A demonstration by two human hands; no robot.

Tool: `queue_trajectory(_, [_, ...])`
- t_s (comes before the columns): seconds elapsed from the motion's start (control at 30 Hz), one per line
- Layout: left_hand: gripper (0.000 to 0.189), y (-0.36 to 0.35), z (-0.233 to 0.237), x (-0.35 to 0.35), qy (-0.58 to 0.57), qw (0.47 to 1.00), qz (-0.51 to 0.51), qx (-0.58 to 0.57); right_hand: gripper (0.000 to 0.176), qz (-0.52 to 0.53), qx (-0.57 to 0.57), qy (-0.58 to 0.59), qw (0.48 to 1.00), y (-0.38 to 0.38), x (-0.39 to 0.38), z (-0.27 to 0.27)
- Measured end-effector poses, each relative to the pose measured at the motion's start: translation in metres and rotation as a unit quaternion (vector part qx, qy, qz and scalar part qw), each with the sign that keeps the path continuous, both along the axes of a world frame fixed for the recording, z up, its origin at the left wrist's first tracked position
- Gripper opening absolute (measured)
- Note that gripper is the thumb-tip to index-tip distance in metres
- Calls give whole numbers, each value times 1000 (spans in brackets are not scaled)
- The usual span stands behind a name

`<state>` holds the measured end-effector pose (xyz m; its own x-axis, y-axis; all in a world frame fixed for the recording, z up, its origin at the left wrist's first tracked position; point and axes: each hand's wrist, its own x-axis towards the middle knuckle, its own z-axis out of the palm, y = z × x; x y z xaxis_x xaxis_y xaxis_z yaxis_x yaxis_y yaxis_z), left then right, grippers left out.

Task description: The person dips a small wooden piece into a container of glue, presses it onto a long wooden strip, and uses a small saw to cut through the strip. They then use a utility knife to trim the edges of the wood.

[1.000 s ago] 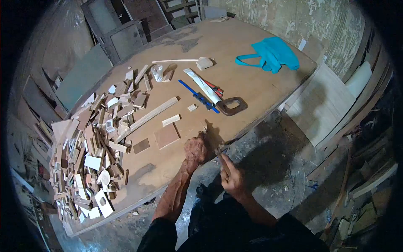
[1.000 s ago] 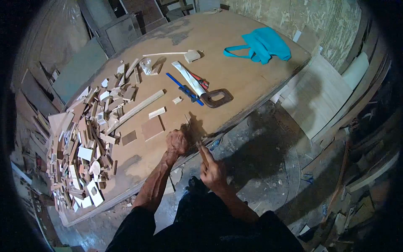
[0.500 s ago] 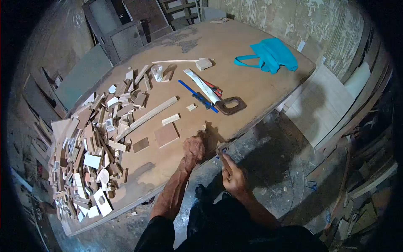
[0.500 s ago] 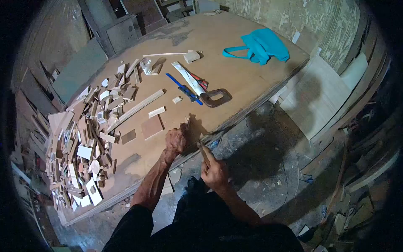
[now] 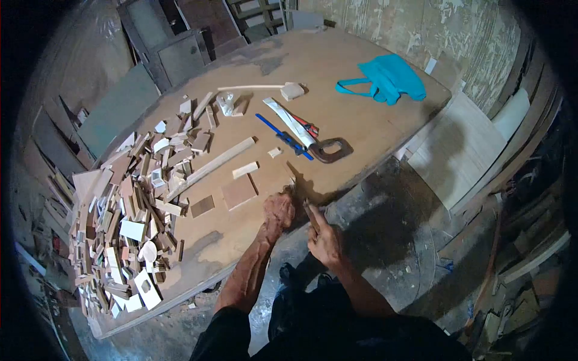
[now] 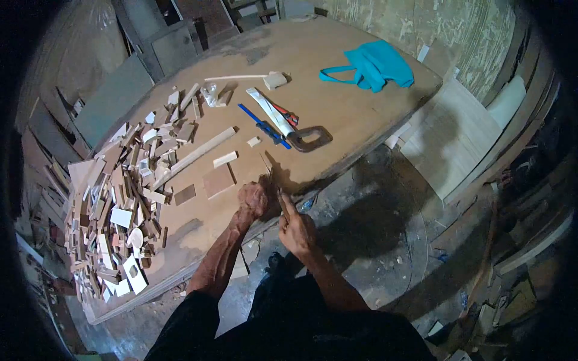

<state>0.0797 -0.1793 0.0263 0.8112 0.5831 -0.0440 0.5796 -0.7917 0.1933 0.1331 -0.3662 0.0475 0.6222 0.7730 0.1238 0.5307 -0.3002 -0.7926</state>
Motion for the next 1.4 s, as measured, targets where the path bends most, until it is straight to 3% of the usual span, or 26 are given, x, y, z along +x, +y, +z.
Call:
queue_trajectory(0.07, [33,6,3,1,-5,1000,5,0,55,-14,-66,14,998,6,1,6])
queue_trajectory(0.23, [29,-3,11,-7,-120,992,-25,44,54,-34,21,-3,999,5,-5,-1])
queue_trajectory(0.33, [34,-12,18,2,-40,997,59,12,53,-33,-26,26,999,5,-9,19])
queue_trajectory(0.37, [37,-12,22,2,-13,999,47,8,53,-30,-53,39,997,4,-9,24])
queue_trajectory(0.43, [42,-10,30,3,39,999,23,3,53,-37,20,37,998,6,-10,10])
queue_trajectory(0.53, [47,-5,-3,1,-76,989,-12,124,53,-31,46,33,998,10,-8,-3])
queue_trajectory(0.63, [48,-8,8,5,-11,998,54,-5,53,-28,39,27,998,11,-6,1])
queue_trajectory(0.73, [42,-10,0,-3,-55,997,44,44,52,-26,21,29,999,10,-4,0])
queue_trajectory(0.93, [30,-16,26,9,-1,996,83,-19,57,-26,87,14,996,-13,-10,3])
queue_trajectory(1.03, [29,-7,16,4,7,1000,30,-1,57,-39,53,-1,998,-9,-9,10])
queue_trajectory(1.27, [28,-6,6,1,-13,999,22,21,58,-31,46,-3,998,11,-2,-10])
queue_trajectory(1.4, [29,1,11,4,-9,999,46,13,62,-22,134,-19,991,-6,-16,8])
